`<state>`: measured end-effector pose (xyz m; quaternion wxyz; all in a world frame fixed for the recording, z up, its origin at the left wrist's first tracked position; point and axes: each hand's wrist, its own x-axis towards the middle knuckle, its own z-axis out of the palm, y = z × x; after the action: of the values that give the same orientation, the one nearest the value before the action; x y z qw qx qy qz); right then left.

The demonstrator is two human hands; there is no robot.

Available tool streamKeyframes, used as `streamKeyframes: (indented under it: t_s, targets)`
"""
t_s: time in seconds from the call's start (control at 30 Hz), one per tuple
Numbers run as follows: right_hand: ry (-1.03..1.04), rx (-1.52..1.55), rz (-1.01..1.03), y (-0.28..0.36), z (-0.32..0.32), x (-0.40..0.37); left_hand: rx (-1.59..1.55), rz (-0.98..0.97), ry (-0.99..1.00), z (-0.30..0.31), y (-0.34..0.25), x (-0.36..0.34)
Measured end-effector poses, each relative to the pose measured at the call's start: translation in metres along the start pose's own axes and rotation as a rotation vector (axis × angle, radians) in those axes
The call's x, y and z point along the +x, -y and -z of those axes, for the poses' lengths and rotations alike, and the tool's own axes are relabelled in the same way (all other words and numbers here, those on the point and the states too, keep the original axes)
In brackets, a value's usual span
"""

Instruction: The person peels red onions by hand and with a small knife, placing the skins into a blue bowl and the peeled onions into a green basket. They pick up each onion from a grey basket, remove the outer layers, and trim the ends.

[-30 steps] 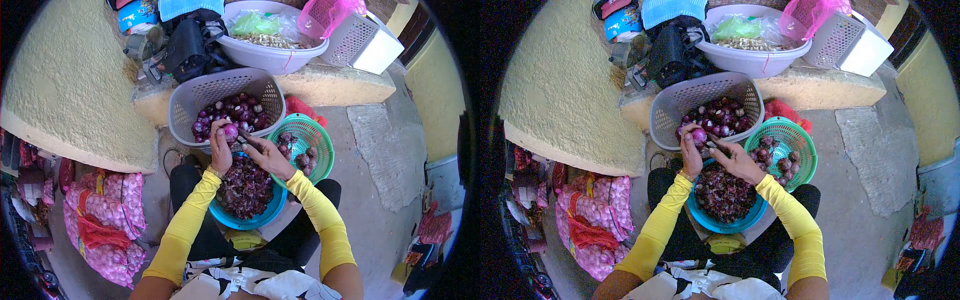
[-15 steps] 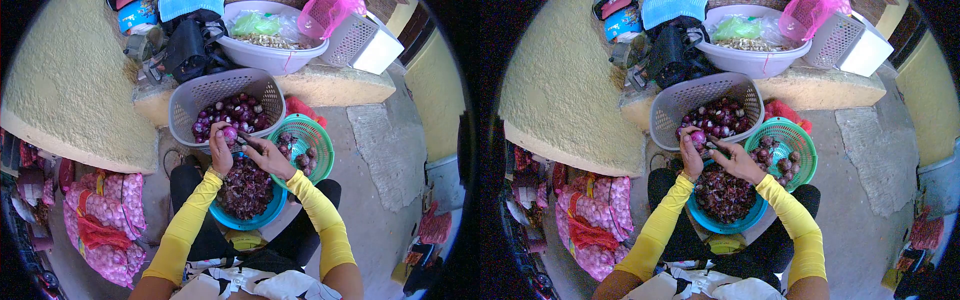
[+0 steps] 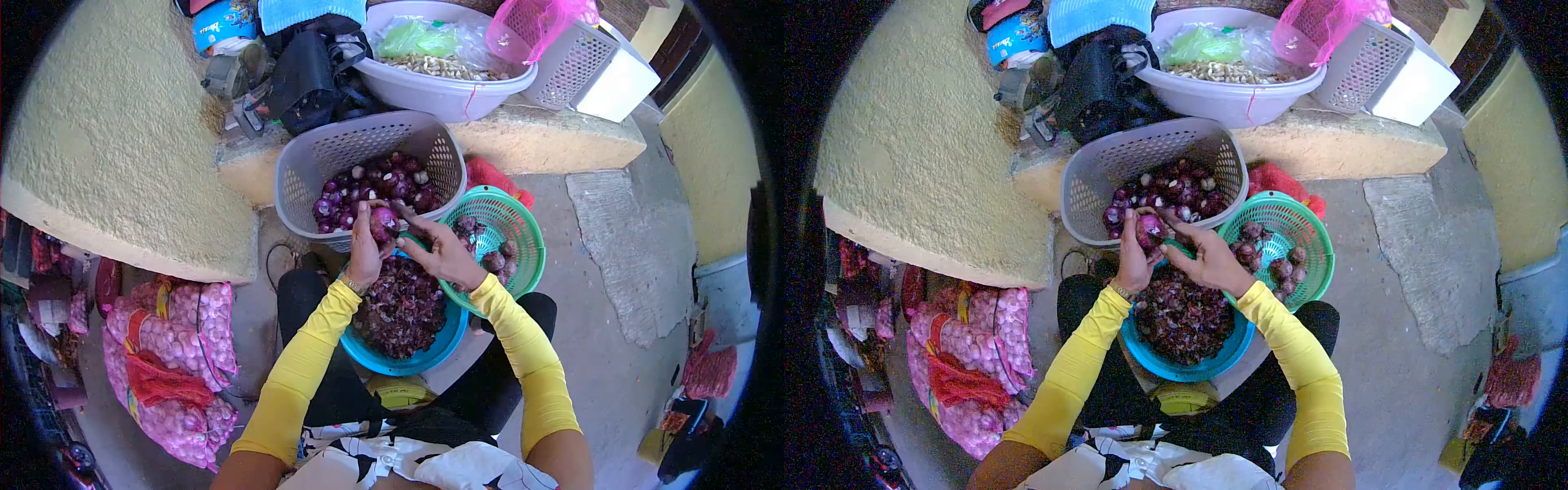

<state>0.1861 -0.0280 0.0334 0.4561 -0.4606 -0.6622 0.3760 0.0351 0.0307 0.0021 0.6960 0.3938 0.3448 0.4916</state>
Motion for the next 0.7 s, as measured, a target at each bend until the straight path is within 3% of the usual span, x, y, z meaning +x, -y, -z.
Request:
streamKeyframes:
  t_s: [0.07,0.2,0.27,0.5,0.6,0.7]
  targets:
    - [0.024,-0.002,-0.044,0.004,0.003,0.0,-0.081,0.219,0.023,-0.001,-0.006,-0.003]
    - [0.025,-0.007,-0.056,0.009,0.003,-0.002,-0.082,0.264,0.05,0.002,-0.004,-0.003]
    - [0.026,0.045,-0.068,0.011,0.002,-0.001,-0.101,0.182,-0.003,-0.002,-0.005,-0.004]
    - [0.082,0.12,-0.14,0.013,0.005,0.0,-0.111,0.165,0.055,0.006,-0.001,-0.002]
    - [0.083,0.077,-0.127,0.022,0.009,0.001,-0.123,0.19,0.057,0.001,-0.008,-0.004]
    - [0.042,0.033,-0.115,0.024,0.01,-0.001,-0.128,0.358,0.033,-0.001,-0.016,-0.005]
